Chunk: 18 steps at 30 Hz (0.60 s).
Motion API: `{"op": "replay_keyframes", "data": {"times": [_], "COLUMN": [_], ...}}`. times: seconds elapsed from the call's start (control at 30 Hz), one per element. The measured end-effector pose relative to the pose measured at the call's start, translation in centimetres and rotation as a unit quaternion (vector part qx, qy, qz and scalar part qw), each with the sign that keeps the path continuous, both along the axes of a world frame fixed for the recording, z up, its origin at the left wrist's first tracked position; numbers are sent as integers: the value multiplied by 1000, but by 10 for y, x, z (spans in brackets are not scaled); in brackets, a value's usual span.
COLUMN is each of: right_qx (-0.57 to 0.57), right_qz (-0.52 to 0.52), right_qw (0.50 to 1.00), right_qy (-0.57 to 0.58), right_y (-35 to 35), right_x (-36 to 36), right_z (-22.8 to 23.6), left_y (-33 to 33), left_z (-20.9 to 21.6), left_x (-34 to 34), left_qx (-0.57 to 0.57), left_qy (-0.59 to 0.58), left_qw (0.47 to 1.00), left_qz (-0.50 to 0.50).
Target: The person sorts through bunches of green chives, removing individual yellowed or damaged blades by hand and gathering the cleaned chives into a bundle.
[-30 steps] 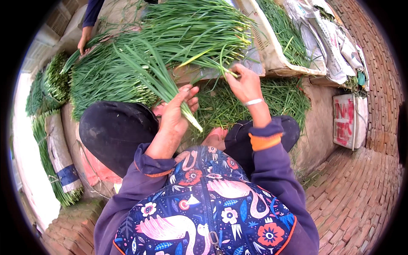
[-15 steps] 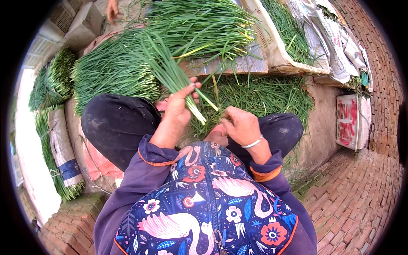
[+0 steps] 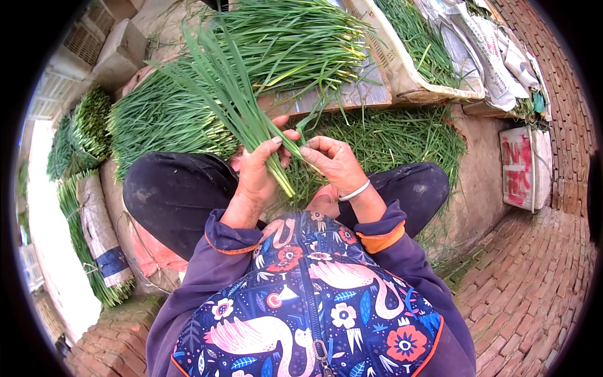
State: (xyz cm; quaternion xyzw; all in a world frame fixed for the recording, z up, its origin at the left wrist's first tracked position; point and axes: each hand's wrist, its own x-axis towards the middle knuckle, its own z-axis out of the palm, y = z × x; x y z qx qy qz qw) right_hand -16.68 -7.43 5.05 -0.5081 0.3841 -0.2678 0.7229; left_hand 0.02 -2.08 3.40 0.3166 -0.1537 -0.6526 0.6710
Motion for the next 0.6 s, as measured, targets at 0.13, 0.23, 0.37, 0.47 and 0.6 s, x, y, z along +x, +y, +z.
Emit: {"op": "replay_keyframes", "data": {"times": [0.13, 0.23, 0.37, 0.47, 0.6], "right_qx": [-75, -142, -175, -193, -341], "right_qz": [-36, -61, -32, 255, 112], "right_qw": [996, 982, 969, 845, 799], "right_qy": [25, 107, 173, 428, 482], "right_y": [4, 15, 12, -15, -80], "right_x": [3, -1, -29, -76, -83], "right_z": [-6, 2, -11, -14, -6], "left_y": [1, -2, -9, -11, -11], "left_z": [3, -3, 6, 9, 4], "left_x": [-11, -13, -1, 19, 18], "left_qx": [26, 26, -16, -20, -16], "left_qy": [-76, -43, 75, 119, 115], "left_qw": [997, 997, 988, 979, 983], "left_qz": [17, 57, 133, 163, 142]}}
